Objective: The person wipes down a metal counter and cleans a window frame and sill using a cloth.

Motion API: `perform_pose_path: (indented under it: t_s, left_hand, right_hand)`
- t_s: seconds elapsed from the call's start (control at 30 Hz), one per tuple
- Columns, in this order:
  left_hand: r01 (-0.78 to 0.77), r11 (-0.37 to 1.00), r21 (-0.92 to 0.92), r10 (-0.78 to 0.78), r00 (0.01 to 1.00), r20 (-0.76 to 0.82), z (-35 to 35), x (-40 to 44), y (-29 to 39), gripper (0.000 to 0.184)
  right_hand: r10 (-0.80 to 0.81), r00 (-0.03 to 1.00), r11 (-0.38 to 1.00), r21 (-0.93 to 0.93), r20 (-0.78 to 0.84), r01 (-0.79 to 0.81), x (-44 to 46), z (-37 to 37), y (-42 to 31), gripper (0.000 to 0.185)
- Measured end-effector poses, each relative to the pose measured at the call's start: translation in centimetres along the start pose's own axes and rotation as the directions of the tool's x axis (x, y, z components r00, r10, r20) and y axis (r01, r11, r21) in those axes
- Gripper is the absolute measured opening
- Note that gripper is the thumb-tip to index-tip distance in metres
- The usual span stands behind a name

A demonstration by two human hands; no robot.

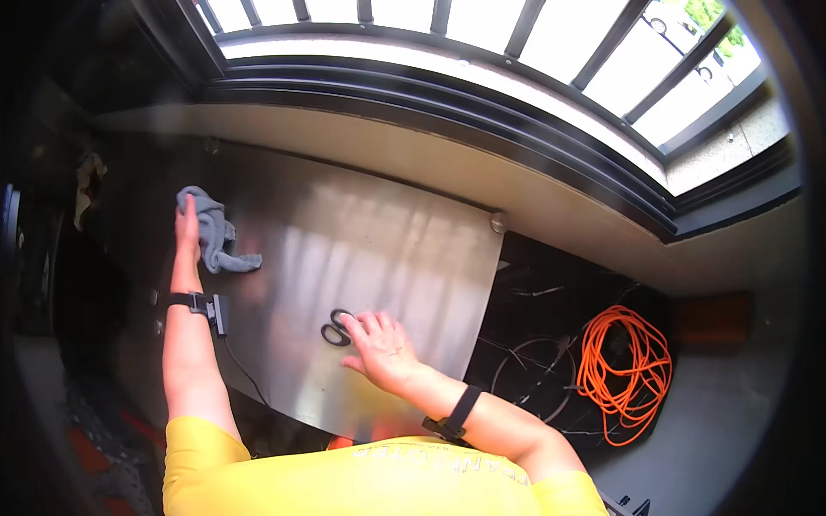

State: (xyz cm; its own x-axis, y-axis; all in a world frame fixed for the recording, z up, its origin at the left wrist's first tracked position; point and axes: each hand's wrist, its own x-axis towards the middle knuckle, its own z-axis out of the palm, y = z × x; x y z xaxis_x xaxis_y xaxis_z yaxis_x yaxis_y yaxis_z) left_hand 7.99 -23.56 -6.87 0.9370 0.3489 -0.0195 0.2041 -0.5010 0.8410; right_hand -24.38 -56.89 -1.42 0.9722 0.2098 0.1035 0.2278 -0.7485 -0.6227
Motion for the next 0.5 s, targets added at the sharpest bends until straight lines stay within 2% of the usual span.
perform_pose_path:
  t_s: [0.03,0.07,0.1,0.17,0.2,0.3,0.4,0.43,0.47,0.5]
  left_hand:
    - [-0.025,0.889,0.458,0.05,0.998,-0.043,0.6,0.5,1.1,0.068]
    - [-0.065,0.781,0.621,0.059,0.998,0.029,1.8,-0.4,1.1,0.077]
    - [-0.078,0.671,0.738,0.085,0.996,0.028,3.3,-0.3,1.0,0.073]
    - [-0.118,0.631,0.767,0.185,0.983,0.0,5.3,0.7,1.2,0.071]
    - [-0.121,0.631,0.766,0.182,0.983,0.006,6.1,0.9,1.4,0.071]
    - [-0.13,0.617,0.776,0.262,0.964,-0.047,8.9,1.2,2.7,0.068]
    - [-0.248,0.598,0.762,0.343,0.939,0.036,13.7,-1.5,5.4,0.066]
    - [-0.373,0.61,0.7,0.423,0.899,0.111,15.7,-3.6,6.7,0.065]
    - [-0.492,0.61,0.622,0.501,0.847,0.178,17.6,-6.0,8.0,0.064]
    - [-0.521,0.607,0.6,0.512,0.834,0.207,19.5,-8.5,9.3,0.064]
  right_hand:
    - [-0.005,1.0,0.999,-0.05,0.013,0.006,0.6,1.4,0.0,0.058]
    - [-0.005,1.0,0.995,-0.101,0.029,0.008,0.8,2.4,0.1,0.062]
    - [-0.004,1.0,0.995,-0.103,0.024,0.007,0.8,3.0,0.2,0.062]
    - [0.054,0.988,0.999,-0.002,0.145,-0.054,0.3,3.6,0.8,0.059]
    - [0.06,0.984,0.995,-0.086,0.165,-0.046,0.0,3.6,0.6,0.054]
    - [0.075,0.981,0.981,-0.189,0.177,-0.041,-0.3,2.8,-0.1,0.049]
    - [0.112,0.98,0.956,-0.288,0.163,-0.062,-0.9,2.5,-0.9,0.045]
    - [0.14,0.979,0.952,-0.292,0.151,-0.091,-1.4,1.9,-0.9,0.045]
    - [0.174,0.964,0.971,-0.197,0.2,-0.134,-2.1,1.1,-0.6,0.045]
    - [0.206,0.948,0.977,-0.104,0.244,-0.186,-3.0,0.3,-0.4,0.044]
